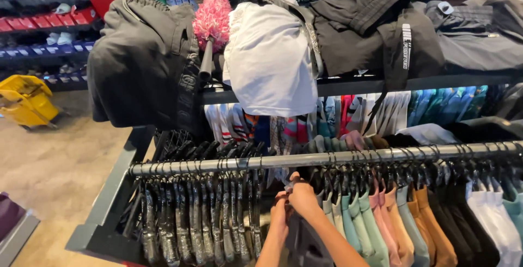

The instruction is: Removing items of clothing from hangers and placing them into a red plastic bin for sorting.

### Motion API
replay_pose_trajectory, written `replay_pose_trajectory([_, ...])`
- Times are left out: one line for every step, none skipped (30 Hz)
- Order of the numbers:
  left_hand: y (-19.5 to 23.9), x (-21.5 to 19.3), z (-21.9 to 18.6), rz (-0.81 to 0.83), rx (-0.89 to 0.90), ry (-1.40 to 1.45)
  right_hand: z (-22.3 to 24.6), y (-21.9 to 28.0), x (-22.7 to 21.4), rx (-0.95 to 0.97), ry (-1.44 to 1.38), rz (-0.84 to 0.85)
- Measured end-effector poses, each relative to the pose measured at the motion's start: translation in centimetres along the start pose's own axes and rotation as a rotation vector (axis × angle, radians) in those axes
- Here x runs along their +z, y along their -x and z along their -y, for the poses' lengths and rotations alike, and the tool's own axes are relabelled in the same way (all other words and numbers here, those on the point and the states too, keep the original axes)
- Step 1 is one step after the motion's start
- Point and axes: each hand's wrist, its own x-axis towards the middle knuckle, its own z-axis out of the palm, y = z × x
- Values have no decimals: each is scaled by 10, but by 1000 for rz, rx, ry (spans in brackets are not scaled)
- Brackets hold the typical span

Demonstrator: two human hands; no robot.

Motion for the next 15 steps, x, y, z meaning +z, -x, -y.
replay_pose_trajectory([-1,-4,0,1,-2,-5,1,2,-1,4,-4,-2])
replay_pose_trajectory([-5,-6,-2,-22,9,-81,3,2,-3,10,-60,-7])
replay_pose_trajectory([-9,-8,-3,-45,19,-158,5,1,-5,15,-116,-13])
replay_pose_trajectory([-7,-8,-8,-44,17,-159,9,2,-10,17,-117,-13])
replay_pose_trajectory([-6,-8,-12,-35,53,-242,14,3,-15,11,-118,-17])
replay_pose_trajectory([-1,-9,-15,-29,87,-320,17,7,-19,4,-117,-16])
replay_pose_trajectory([-2,-11,-12,-32,83,-319,18,11,-20,7,-116,-12])
replay_pose_trajectory([-6,-12,-11,-52,139,-292,19,11,-21,-12,-172,-40])
replay_pose_trajectory([-10,-12,-10,-72,195,-266,20,12,-23,-30,-228,-68])
replay_pose_trajectory([-9,-11,-13,-77,194,-265,25,14,-26,-31,-227,-62])
replay_pose_trajectory([-9,-10,-16,-110,153,-290,30,17,-30,-28,-275,-68])
replay_pose_trajectory([-8,-10,-18,-142,110,-315,35,20,-33,-22,-322,-74])
replay_pose_trajectory([-14,-19,-5,-145,107,-314,33,25,-31,-20,-321,-70])
replay_pose_trajectory([-24,-28,4,-154,144,-318,32,28,-30,-76,-357,-121])
replay_pose_trajectory([-33,-36,14,-164,180,-322,32,30,-29,-133,-392,-171])
